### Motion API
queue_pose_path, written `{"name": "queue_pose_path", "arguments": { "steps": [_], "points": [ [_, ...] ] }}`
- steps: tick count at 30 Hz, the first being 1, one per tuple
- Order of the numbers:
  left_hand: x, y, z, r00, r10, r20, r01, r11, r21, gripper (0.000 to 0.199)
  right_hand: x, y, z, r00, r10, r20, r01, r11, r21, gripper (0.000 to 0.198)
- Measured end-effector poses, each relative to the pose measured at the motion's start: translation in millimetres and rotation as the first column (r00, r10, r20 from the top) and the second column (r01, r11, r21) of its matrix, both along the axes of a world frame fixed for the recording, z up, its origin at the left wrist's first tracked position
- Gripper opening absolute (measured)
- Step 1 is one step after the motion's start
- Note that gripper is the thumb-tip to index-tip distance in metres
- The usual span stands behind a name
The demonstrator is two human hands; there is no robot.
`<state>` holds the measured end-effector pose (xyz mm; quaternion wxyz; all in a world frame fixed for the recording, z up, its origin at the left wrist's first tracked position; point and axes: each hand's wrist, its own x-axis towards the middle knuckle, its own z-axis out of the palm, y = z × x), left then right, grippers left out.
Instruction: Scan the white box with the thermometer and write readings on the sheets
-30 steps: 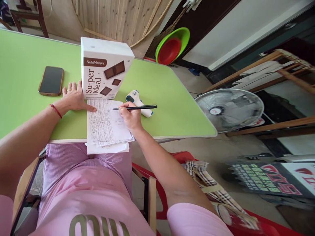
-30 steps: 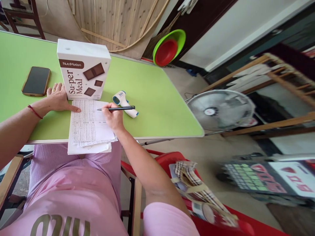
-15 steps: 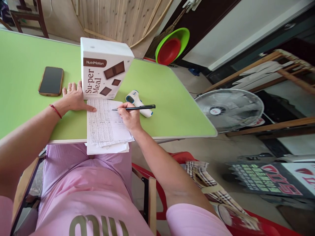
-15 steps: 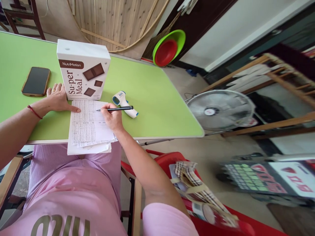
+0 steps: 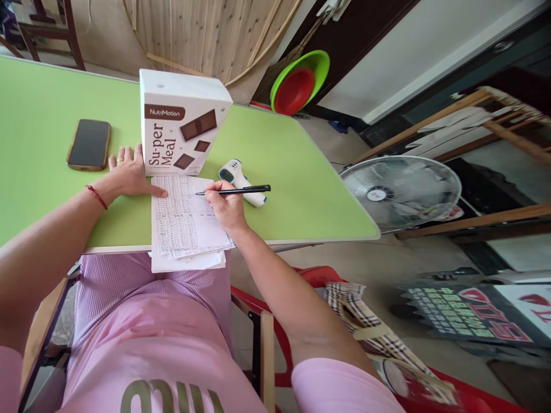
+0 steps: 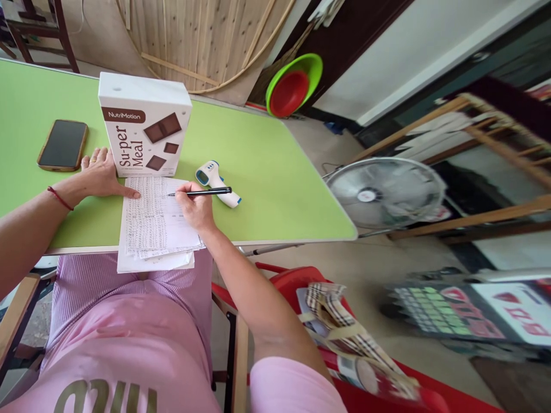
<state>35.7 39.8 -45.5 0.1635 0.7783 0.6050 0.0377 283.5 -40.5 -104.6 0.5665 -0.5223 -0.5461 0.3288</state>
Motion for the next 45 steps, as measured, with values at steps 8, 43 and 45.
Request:
{"name": "queue_pose_path", "arguments": {
  "steps": [8,43,45],
  "points": [
    [0.6,-2.9,3.9,1.0,0.018,0.023,-0.018,1.0,-0.01,0.162,1.6,0.9,-2.4,0.999,-0.021,0.029,0.022,1.0,-0.008,0.011],
    [-0.3,-1.4,3.1,1.0,-0.008,0.022,0.008,1.0,0.019,0.155,17.1,8.0,-16.7,0.771,-0.102,0.629,-0.035,0.979,0.201,0.033],
    [-0.9,-1.1,2.0,0.999,-0.016,0.035,0.016,1.0,0.023,0.153,15.9,7.3,-16.4,0.776,-0.095,0.623,-0.04,0.979,0.2,0.031]
  ]
}}
